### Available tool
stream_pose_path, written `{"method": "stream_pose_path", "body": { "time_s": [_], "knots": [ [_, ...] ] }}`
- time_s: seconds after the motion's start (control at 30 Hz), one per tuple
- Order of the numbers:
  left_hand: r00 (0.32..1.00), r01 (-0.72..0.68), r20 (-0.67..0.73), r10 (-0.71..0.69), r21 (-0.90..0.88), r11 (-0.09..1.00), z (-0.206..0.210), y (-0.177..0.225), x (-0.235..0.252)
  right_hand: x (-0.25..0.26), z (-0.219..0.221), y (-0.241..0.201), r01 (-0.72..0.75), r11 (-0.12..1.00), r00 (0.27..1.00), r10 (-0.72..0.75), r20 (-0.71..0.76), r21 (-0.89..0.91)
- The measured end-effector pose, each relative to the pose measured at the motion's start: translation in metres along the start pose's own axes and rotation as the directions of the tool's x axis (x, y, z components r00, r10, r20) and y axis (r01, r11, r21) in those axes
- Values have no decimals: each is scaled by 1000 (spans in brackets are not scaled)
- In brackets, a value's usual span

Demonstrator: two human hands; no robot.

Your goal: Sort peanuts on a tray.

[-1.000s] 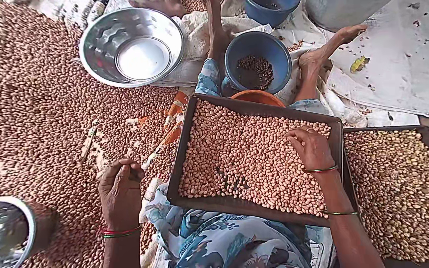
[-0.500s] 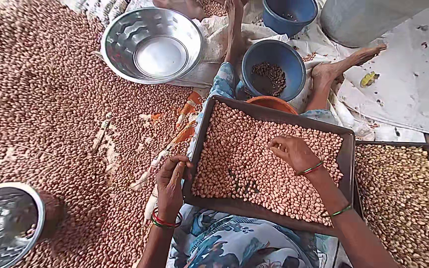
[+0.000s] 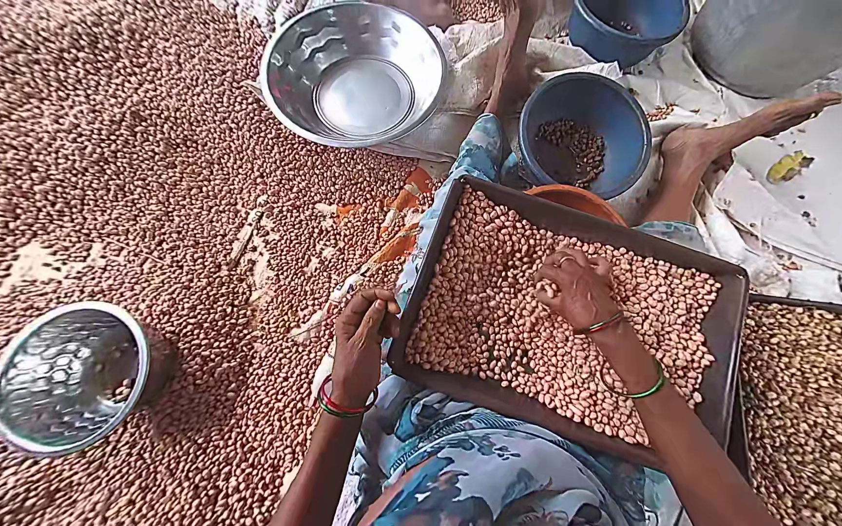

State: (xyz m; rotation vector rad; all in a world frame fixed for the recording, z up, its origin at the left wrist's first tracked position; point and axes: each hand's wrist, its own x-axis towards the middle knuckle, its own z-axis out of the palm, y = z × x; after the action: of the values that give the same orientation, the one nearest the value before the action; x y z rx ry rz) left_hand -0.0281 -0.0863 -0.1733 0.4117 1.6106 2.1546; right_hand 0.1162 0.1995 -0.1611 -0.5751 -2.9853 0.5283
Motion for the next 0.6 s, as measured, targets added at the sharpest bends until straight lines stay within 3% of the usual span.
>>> {"method": "stream_pose_path", "body": {
  "time_s": [0.07,0.1,0.17,0.23,0.3,0.47,0.6],
  "knots": [
    [999,26,-29,-25,29,999,-11,-6,-6,-16,-27,9,-203,976,979,201,-23,-85],
    [997,51,-55,-49,39,998,-16,-9,-7,-23,-33,10,-213,972,976,208,-66,-96],
    [990,96,-108,-93,25,995,-21,-14,-8,-33,-27,1,-63,998,988,62,-144,-9],
    [983,111,-144,-111,-13,994,-21,-14,-7,-39,-7,-17,106,989,987,-92,-131,108],
    [986,81,-145,-84,-21,996,-21,-11,-7,-41,17,-32,176,982,981,-170,-94,64],
    [991,27,-128,-24,19,999,-24,-1,-9,-44,49,-47,188,972,961,-212,-180,-141],
    [986,52,-160,-54,-16,999,-18,-3,-6,-49,26,-49,18,999,1000,-17,-21,44]
  ]
}}
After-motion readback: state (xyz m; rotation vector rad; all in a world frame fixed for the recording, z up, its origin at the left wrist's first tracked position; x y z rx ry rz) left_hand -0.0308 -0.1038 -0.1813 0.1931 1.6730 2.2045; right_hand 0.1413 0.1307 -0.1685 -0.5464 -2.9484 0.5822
